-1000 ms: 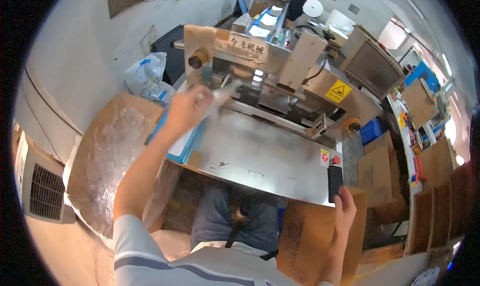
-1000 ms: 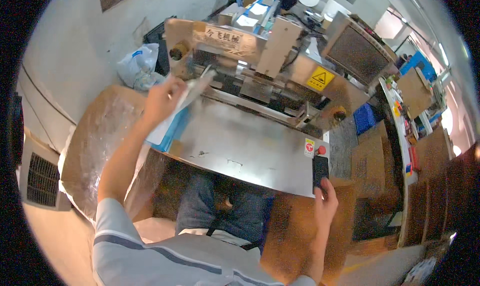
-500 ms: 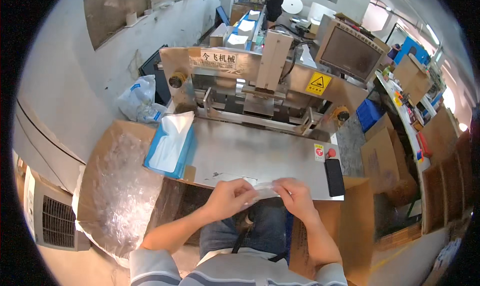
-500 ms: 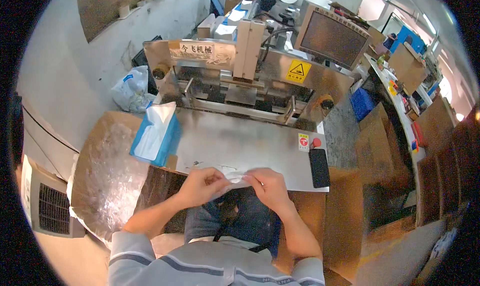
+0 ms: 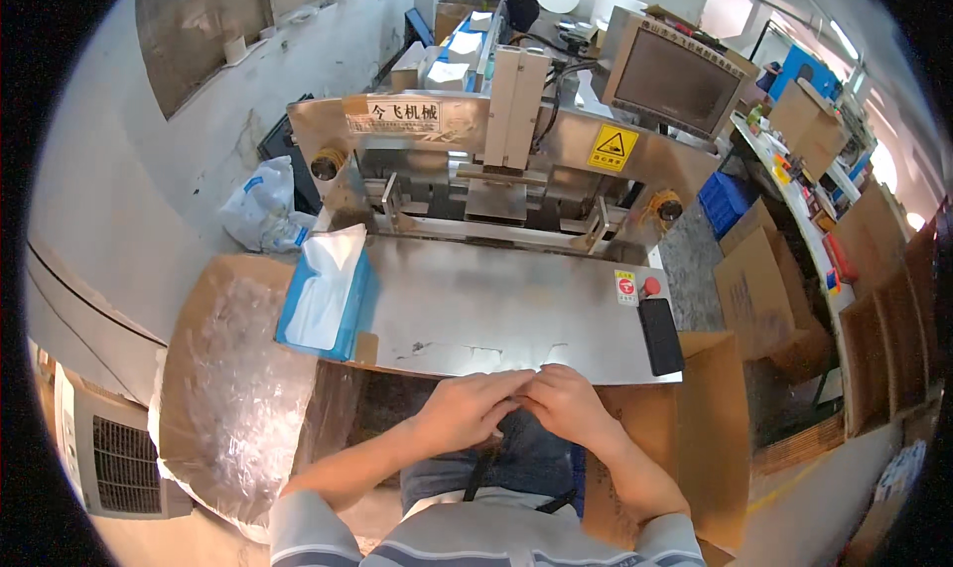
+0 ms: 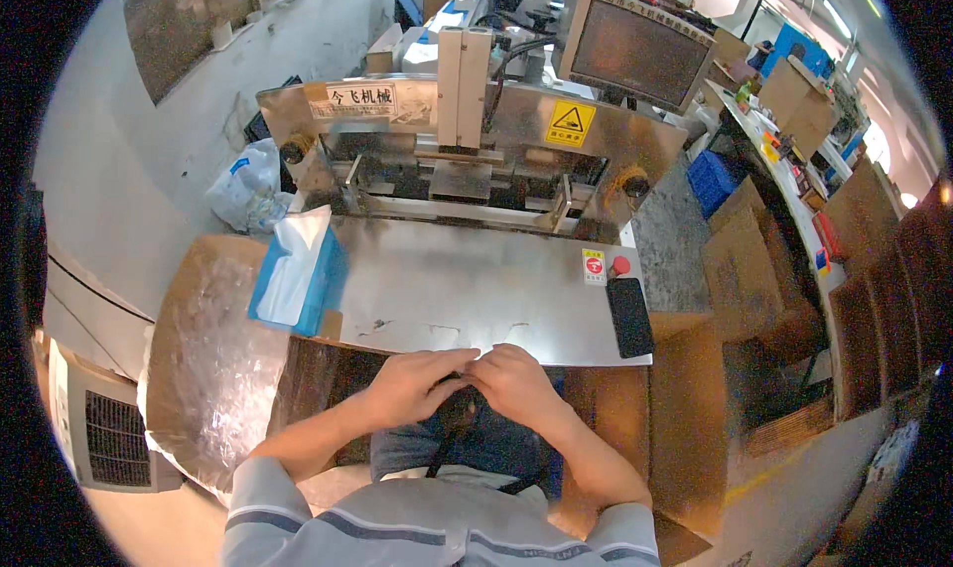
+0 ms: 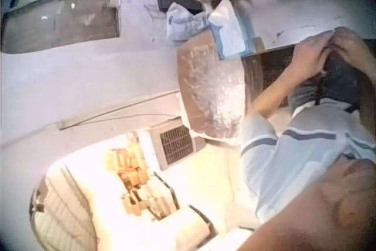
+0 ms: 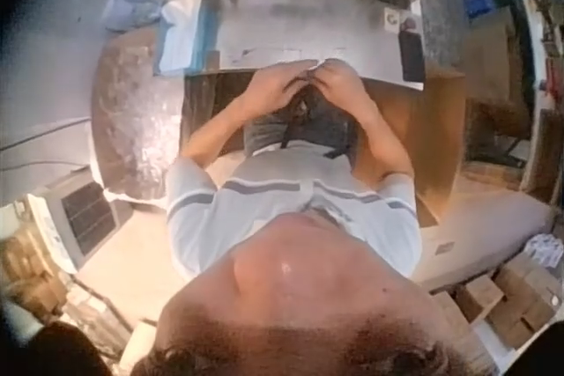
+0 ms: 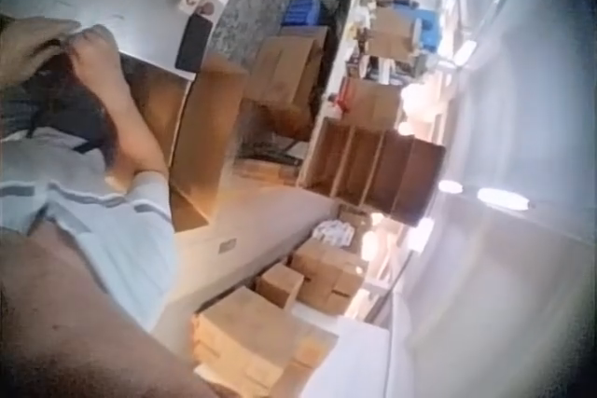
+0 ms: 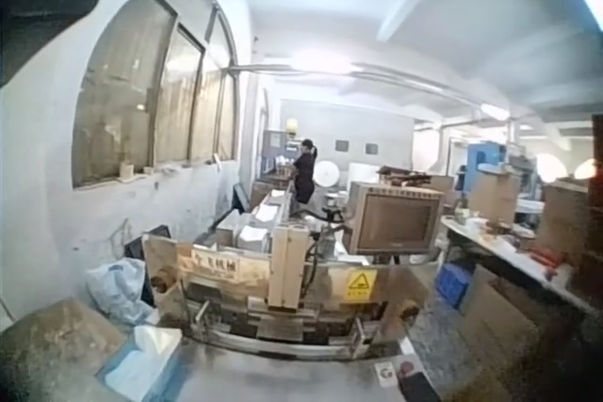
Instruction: Package small white boxes into plastic bags using a heat sealer and organize them into a larger shipping carton.
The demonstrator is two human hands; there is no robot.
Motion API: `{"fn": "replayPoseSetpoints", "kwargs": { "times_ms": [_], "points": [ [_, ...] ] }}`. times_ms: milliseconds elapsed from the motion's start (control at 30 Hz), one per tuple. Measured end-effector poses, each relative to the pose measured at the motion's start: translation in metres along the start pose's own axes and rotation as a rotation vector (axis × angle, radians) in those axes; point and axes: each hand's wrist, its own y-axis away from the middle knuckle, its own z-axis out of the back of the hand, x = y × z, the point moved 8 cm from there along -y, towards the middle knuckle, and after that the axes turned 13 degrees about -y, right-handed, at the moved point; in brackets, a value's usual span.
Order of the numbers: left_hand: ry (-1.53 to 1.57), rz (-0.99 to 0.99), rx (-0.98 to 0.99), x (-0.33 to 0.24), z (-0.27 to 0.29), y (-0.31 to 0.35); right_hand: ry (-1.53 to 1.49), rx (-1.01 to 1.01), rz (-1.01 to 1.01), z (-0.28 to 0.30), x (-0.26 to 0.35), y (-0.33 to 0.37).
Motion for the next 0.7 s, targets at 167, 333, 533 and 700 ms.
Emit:
{"fn": "replayPoseSetpoints", "kwargs": {
  "times_ms": [167, 333, 533, 700],
  "points": [
    [-0.092, 0.017, 0.288, 0.030, -0.027, 0.002, -0.014, 0.116, -0.118, -0.007, -0.015, 0.004],
    [-0.220, 0.115, 0.482, 0.054, -0.022, 0.013, -0.263, 0.316, -0.277, -0.006, -0.037, 0.017],
    [0.023, 0.140, 0.498, 0.074, 0.003, 0.002, -0.471, 0.351, -0.151, 0.010, -0.053, -0.004],
    [-0.045, 0.239, 0.567, 0.146, -0.002, -0.052, -0.299, 0.131, -0.151, 0.016, -0.118, -0.057]
  ]
}}
